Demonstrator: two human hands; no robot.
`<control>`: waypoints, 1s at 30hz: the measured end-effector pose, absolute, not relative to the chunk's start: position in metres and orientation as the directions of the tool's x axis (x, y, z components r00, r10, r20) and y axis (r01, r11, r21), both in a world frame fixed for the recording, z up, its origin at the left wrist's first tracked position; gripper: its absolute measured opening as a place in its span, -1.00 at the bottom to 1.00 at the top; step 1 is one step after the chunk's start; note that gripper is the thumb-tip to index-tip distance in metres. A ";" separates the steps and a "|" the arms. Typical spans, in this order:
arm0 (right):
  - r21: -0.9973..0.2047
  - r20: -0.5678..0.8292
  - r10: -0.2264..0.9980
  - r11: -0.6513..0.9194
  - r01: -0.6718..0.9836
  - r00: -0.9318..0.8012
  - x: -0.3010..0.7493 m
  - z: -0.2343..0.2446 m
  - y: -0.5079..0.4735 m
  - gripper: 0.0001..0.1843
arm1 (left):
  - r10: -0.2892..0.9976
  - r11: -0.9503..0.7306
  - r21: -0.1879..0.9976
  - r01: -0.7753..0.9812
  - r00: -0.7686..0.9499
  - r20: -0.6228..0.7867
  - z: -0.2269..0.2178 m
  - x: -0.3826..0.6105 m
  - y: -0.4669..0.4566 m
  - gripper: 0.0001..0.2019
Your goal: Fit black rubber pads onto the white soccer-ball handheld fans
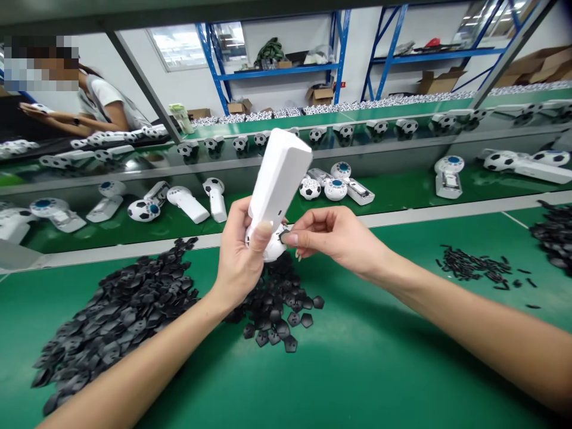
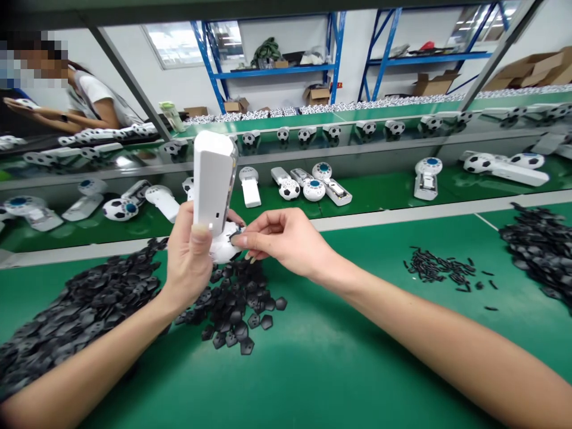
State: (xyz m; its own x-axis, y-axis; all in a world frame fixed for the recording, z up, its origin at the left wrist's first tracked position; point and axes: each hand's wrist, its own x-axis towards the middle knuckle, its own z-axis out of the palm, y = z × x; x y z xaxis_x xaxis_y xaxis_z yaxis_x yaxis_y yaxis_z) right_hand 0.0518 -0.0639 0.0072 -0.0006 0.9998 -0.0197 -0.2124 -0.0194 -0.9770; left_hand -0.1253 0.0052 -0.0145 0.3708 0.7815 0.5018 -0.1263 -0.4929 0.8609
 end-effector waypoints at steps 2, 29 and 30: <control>-0.978 -0.036 0.999 -0.035 -0.204 0.003 0.049 0.006 -0.064 -0.56 | 0.773 -0.528 0.844 -0.097 0.357 0.525 -0.016 -0.126 0.005 -0.41; -0.969 -0.013 0.997 -0.030 -0.245 -0.071 0.041 0.006 -0.071 -0.48 | 0.647 -0.715 0.699 0.001 0.378 0.662 -0.001 -0.134 -0.004 -0.57; -0.964 -0.016 0.996 -0.037 -0.263 -0.083 0.041 0.006 -0.071 -0.45 | 0.655 -0.710 0.704 0.008 0.376 0.656 0.002 -0.134 -0.005 -0.59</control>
State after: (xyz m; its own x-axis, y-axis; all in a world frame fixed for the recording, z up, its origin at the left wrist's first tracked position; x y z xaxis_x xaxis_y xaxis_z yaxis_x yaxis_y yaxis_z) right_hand 0.0408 -0.0707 0.0060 -0.0835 0.9964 -0.0156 -0.2631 -0.0371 -0.9640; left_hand -0.1342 -0.0048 0.0016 0.3763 0.6547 0.6556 0.0083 -0.7099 0.7042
